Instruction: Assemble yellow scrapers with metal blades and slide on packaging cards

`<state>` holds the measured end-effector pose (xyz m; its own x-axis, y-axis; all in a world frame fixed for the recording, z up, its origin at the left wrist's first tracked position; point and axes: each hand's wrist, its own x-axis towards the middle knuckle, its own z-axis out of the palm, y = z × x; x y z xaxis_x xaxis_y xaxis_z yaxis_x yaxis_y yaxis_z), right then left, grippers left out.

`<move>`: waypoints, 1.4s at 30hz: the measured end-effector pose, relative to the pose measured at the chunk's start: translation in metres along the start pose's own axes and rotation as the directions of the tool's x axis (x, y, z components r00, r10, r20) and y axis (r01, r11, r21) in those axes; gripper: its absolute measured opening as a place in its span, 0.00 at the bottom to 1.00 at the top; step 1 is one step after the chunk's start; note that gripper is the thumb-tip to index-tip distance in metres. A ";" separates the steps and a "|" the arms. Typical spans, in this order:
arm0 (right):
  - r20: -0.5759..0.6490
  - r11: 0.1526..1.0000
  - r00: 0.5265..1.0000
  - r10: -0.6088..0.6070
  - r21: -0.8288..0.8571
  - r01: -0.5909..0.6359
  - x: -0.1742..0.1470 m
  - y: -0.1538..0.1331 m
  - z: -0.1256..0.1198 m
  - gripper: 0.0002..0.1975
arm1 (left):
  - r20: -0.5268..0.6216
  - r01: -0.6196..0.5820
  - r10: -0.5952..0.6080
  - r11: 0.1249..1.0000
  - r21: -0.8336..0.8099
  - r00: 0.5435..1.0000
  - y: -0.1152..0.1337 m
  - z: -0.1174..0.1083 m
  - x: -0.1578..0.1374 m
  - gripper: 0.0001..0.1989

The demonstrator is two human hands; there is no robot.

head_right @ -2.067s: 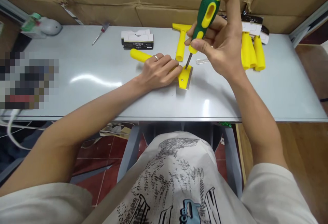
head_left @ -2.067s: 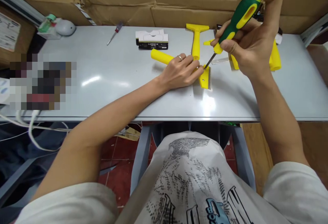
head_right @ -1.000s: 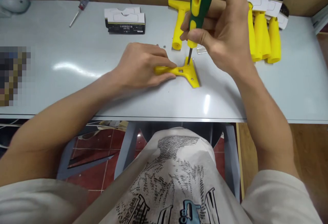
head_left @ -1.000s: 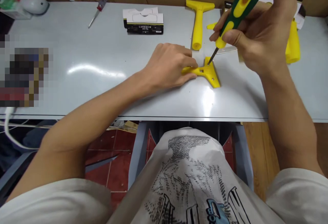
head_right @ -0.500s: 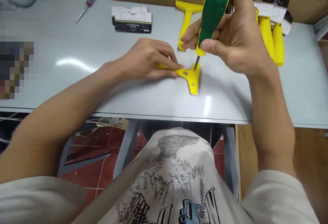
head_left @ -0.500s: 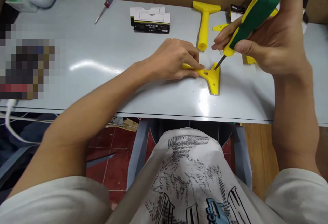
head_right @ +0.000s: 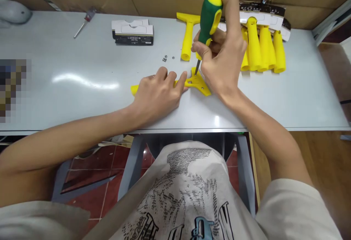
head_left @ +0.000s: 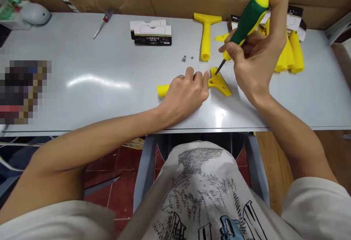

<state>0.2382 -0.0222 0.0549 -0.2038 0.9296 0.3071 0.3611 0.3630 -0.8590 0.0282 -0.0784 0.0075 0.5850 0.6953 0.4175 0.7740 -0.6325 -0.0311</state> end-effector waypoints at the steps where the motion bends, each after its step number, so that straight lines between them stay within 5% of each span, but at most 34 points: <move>1: 0.006 1.000 1.000 -0.007 -0.006 0.007 -0.002 -0.001 -0.002 0.51 | 0.005 0.006 -0.006 1.000 0.013 1.000 0.001 0.000 0.000 0.25; 6: -0.071 0.991 0.989 -0.131 -0.046 0.128 -0.009 -0.005 -0.012 0.42 | 0.119 -0.113 0.101 0.989 0.099 0.988 -0.003 -0.009 0.013 0.27; 10: -0.136 0.929 0.923 -0.360 0.038 0.368 0.000 0.002 -0.015 0.34 | 0.160 -0.257 0.243 0.964 0.074 0.957 -0.013 -0.012 0.025 0.19; 15: -0.182 0.831 0.847 -0.499 0.175 0.527 0.014 0.008 -0.030 0.34 | 0.228 -0.268 0.249 0.962 0.056 0.941 -0.016 -0.014 0.029 0.18; 20: -0.411 0.942 0.851 -0.327 -0.067 0.329 0.022 0.024 -0.053 0.32 | 0.287 -0.163 0.146 0.986 0.038 0.947 -0.033 -0.025 0.034 0.30; 24: -0.295 0.907 0.937 -0.187 -0.417 0.049 0.025 0.041 -0.051 0.27 | 0.062 0.020 -0.009 0.986 -0.166 0.998 -0.074 -0.033 0.044 0.27; 28: -0.130 0.769 0.985 -0.114 -0.640 0.005 0.024 0.045 -0.033 0.26 | -0.001 0.122 -0.152 0.793 -0.597 0.988 -0.111 -0.039 0.054 0.22; 34: -0.038 0.582 0.995 -0.090 -0.813 0.022 0.017 0.042 -0.027 0.21 | 0.026 0.195 -0.260 0.653 -0.731 0.965 -0.130 -0.031 0.059 0.29; 38: 0.015 0.493 0.977 -0.214 -0.861 0.122 0.029 0.014 -0.014 0.16 | 0.060 0.204 -0.407 0.320 -0.925 0.912 -0.152 -0.027 0.063 0.28; 40: 0.198 0.432 0.960 -0.195 -0.862 0.266 0.049 -0.003 0.010 0.17 | 0.064 0.134 -0.482 0.112 -0.985 0.874 -0.169 -0.026 0.067 0.31; 42: 0.422 0.416 0.891 -0.168 -0.789 0.452 0.077 -0.014 0.045 0.16 | 0.066 0.054 -0.532 -0.037 -0.998 0.844 -0.187 -0.023 0.070 0.34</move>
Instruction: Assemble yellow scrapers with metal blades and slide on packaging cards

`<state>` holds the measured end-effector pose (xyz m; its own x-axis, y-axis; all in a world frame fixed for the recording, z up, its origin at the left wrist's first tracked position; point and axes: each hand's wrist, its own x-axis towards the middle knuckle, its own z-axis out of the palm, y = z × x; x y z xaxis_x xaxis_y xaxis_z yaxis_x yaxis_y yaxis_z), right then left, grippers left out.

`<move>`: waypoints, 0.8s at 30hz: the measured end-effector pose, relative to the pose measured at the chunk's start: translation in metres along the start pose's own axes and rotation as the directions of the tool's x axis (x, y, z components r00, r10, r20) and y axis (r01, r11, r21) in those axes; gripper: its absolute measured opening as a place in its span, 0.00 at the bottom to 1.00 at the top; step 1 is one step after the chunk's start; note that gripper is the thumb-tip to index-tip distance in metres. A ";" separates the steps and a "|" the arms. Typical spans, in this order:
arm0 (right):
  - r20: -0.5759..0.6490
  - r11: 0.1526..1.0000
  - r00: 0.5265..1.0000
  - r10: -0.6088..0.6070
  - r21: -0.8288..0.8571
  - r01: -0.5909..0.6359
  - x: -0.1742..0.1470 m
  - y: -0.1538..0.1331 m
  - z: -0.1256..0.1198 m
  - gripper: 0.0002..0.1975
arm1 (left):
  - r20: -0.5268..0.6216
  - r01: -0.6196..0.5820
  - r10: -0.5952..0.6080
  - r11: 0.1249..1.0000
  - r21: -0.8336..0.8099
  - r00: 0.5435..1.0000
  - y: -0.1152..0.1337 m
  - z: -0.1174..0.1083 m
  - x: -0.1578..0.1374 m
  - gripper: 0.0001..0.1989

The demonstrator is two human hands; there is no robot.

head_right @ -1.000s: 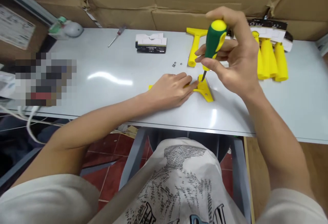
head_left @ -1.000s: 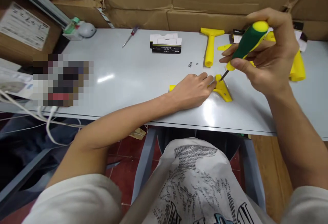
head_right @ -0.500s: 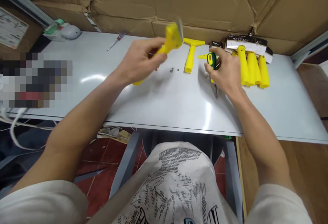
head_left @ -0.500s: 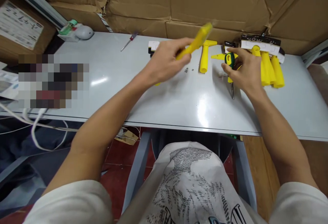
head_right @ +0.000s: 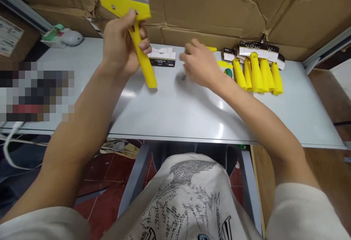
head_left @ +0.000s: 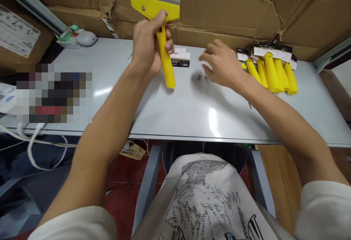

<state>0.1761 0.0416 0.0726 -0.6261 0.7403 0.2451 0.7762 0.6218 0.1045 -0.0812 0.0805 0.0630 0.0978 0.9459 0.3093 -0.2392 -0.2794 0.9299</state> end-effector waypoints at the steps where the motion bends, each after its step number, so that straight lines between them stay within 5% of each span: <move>1: 0.030 0.998 0.998 -0.061 0.005 0.061 0.022 -0.009 0.006 0.17 | 0.003 -0.006 0.007 0.999 -0.033 1.000 -0.002 -0.007 0.006 0.35; 5: 0.063 0.991 0.990 -0.126 0.052 0.123 0.090 -0.033 0.046 0.21 | -0.025 -0.079 0.077 0.993 -0.092 0.997 -0.011 -0.030 0.022 0.32; 10: 0.002 0.986 0.998 -0.067 0.156 0.066 0.114 -0.029 0.084 0.22 | -0.035 -0.212 0.210 0.968 -0.131 0.977 -0.018 -0.049 0.035 0.34; 15: 0.011 0.982 1.000 -0.009 0.189 0.007 0.116 -0.025 0.083 0.26 | -0.093 -0.313 0.301 0.935 -0.169 0.949 -0.018 -0.052 0.039 0.41; 18: -0.103 0.955 0.992 0.070 0.294 -0.037 0.105 -0.015 0.066 0.34 | -0.054 -0.261 0.255 0.953 -0.151 0.965 -0.020 -0.061 0.042 0.38; 21: -0.259 0.841 0.940 0.221 0.539 -0.049 0.072 0.005 0.038 0.33 | -0.077 -0.260 0.251 0.950 -0.170 0.965 -0.020 -0.067 0.042 0.35; 24: -0.214 0.573 0.861 0.462 0.813 -0.106 0.032 0.022 0.015 0.28 | -0.146 -0.251 0.225 0.947 -0.200 0.963 -0.017 -0.057 0.035 0.33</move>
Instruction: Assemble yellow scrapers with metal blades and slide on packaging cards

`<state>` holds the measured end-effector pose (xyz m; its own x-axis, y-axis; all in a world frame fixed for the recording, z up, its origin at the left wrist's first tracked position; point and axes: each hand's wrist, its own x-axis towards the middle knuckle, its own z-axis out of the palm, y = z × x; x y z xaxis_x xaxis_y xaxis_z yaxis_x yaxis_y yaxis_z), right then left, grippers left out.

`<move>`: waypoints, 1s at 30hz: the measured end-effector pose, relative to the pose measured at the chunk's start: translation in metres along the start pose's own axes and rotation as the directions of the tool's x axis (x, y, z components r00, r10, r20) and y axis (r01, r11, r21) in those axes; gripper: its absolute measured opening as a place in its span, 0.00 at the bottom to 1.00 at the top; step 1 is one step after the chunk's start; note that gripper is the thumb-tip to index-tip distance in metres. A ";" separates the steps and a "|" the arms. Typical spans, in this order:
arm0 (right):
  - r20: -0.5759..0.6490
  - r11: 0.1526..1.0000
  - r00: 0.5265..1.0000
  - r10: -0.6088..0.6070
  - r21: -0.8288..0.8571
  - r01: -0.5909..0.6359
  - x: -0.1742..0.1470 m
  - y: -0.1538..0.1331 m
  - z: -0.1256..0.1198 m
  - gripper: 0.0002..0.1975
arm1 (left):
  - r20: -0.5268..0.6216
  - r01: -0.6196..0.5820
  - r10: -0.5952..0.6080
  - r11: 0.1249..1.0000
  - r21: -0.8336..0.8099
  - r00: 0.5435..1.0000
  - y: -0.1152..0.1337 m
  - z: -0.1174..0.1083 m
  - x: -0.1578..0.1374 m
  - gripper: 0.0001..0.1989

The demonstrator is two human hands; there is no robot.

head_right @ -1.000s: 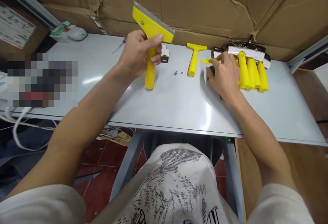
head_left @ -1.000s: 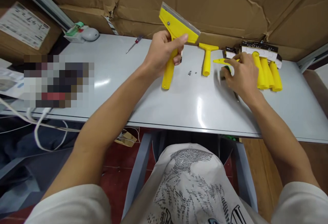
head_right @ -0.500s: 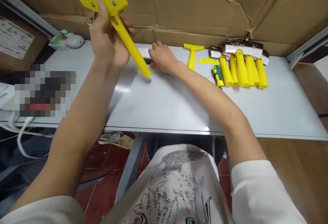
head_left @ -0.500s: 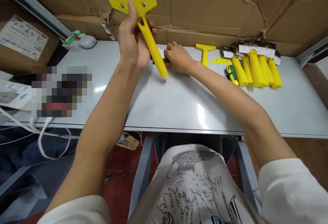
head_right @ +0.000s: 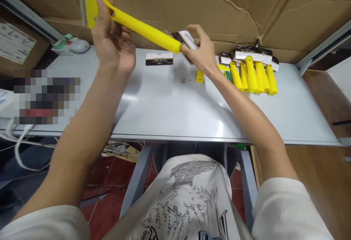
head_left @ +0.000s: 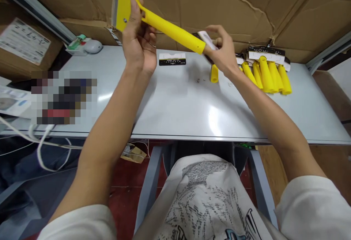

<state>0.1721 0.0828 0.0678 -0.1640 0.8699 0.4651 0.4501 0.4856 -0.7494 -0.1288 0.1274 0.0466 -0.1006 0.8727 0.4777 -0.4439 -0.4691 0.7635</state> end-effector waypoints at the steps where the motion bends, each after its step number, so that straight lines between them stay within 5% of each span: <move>1: -0.036 0.994 0.998 0.056 0.094 -0.053 -0.008 0.000 -0.010 0.24 | -0.023 0.022 -0.022 1.000 0.000 0.999 0.001 0.006 -0.004 0.34; 4: -0.088 0.957 0.989 0.120 0.275 -0.092 -0.030 0.001 -0.026 0.21 | -0.066 0.076 -0.074 0.997 0.027 0.995 0.000 0.021 -0.017 0.37; 9: -0.104 0.934 0.981 0.165 0.336 -0.121 -0.053 -0.005 -0.028 0.37 | -0.141 0.088 -0.064 0.982 0.169 0.988 -0.008 0.030 -0.028 0.38; 17: -0.015 0.869 0.991 0.135 0.483 -0.111 -0.057 0.000 -0.032 0.39 | -0.108 0.068 -0.049 0.980 0.187 0.993 0.004 0.066 -0.050 0.20; 23: -0.008 0.871 0.997 0.072 0.487 -0.059 -0.056 0.008 -0.045 0.58 | 0.114 0.234 -0.265 0.945 0.228 0.958 0.018 0.069 -0.055 0.22; 30: 0.073 0.874 0.995 0.063 0.478 -0.091 -0.050 0.004 -0.080 0.49 | 0.179 0.308 -0.364 0.910 0.278 0.914 0.025 0.069 -0.055 0.25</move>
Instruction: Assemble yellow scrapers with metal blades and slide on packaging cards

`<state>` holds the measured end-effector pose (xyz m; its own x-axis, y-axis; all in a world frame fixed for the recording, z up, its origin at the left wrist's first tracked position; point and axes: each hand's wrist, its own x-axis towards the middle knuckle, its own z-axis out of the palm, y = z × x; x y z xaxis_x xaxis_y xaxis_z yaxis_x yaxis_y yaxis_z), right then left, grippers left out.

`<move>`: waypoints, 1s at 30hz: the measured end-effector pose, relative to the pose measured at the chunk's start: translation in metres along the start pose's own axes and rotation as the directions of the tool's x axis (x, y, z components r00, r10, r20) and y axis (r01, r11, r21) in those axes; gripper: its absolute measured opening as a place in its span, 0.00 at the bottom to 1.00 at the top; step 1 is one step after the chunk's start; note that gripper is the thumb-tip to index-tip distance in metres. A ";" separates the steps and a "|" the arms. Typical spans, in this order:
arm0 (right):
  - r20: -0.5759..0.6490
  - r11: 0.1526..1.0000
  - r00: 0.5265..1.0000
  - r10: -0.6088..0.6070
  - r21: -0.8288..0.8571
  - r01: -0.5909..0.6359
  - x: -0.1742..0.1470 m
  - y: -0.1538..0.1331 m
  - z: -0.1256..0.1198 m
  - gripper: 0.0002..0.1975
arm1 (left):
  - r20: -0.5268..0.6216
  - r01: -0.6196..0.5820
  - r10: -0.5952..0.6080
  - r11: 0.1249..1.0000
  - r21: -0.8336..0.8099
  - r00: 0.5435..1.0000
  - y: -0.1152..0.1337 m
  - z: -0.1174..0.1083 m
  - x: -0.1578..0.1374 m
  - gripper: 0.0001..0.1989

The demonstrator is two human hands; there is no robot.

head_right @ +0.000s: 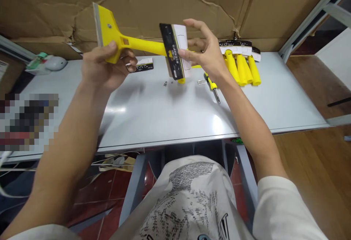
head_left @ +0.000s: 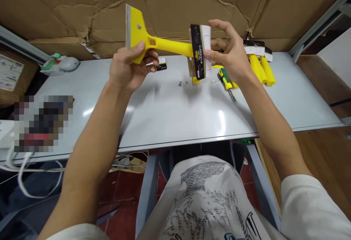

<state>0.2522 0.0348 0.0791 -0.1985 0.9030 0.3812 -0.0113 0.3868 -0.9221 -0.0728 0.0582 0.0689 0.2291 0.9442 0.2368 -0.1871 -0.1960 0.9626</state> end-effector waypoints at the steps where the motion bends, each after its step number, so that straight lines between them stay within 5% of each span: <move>1: -0.013 1.000 1.000 0.012 0.029 -0.012 0.001 0.001 -0.002 0.49 | 0.023 -0.010 0.010 1.000 0.007 1.000 0.000 0.000 0.000 0.25; 9: 0.034 0.999 0.999 -0.024 -0.028 0.025 0.001 0.006 0.000 0.36 | -0.143 -0.169 0.219 0.938 0.302 0.965 -0.004 -0.014 0.005 0.31; 17: 0.055 0.858 0.998 -0.011 -0.512 0.038 -0.009 -0.010 0.016 0.27 | -0.035 -0.175 0.217 0.862 0.476 0.975 -0.001 0.016 -0.014 0.22; 23: 0.179 0.823 0.983 -0.030 -0.554 0.126 -0.029 -0.033 0.044 0.32 | 0.060 -0.232 0.231 0.856 0.462 0.971 -0.006 0.050 -0.029 0.22; 27: 0.098 0.810 0.993 -0.057 -0.577 0.104 -0.033 -0.031 0.049 0.34 | 0.027 -0.208 0.210 0.929 0.306 0.977 -0.007 0.055 -0.027 0.29; 30: 0.079 0.811 0.995 -0.066 -0.576 0.099 -0.033 -0.022 0.050 0.36 | 0.129 -0.196 0.169 0.950 0.244 0.977 -0.006 0.055 -0.026 0.32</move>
<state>0.2094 -0.0127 0.0839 -0.2737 0.8581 0.4344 0.5361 0.5111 -0.6718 -0.0254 0.0208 0.0645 0.3154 0.8554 0.4110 0.0100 -0.4360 0.8999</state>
